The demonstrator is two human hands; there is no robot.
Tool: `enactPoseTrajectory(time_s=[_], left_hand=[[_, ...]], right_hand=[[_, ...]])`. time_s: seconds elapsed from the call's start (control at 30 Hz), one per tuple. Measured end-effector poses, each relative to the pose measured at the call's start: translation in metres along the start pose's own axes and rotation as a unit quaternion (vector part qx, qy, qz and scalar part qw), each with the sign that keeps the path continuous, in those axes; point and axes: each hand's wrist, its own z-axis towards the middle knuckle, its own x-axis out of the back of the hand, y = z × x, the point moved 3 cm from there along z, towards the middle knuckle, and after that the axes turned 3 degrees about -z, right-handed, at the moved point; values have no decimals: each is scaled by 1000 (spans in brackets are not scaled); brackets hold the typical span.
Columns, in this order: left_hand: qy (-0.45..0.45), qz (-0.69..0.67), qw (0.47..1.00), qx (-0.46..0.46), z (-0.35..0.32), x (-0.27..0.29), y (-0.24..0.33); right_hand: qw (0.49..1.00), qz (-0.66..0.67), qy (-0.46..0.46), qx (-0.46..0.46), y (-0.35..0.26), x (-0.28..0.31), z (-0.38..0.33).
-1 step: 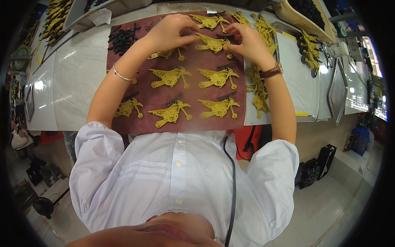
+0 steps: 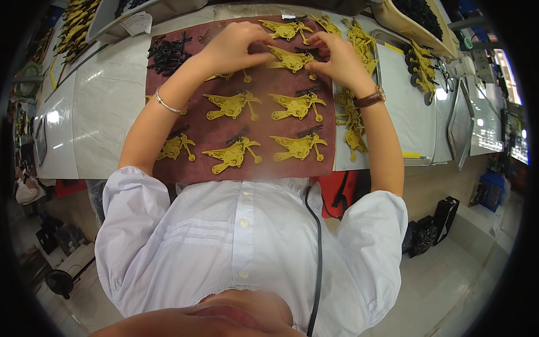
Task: The person assembles plastic toy motorcycle frames and plastic wheels by hand, attaching the plastic wheels to the plastic motorcycle frames.
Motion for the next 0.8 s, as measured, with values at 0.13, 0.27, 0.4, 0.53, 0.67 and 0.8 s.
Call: enactPoseTrajectory(time_s=[0.13,0.27,0.4,0.53,0.67,0.8], left_hand=[[-10,50,998,-24,-2,-24,12],[-23,65,998,8,-3,-31,11],[-21,50,998,9,4,-31,18],[3,64,998,10,0,-33,20],[-1,44,999,26,-3,-26,22],[2,2,1000,22,-5,-13,27]], right_hand=[[999,42,12,13,0,2,5],[986,34,154,48,-11,42,44],[958,133,249,-47,24,93,102],[958,-120,257,-45,65,105,150],[961,-211,93,-150,96,92,187],[917,-373,54,-128,138,75,228]])
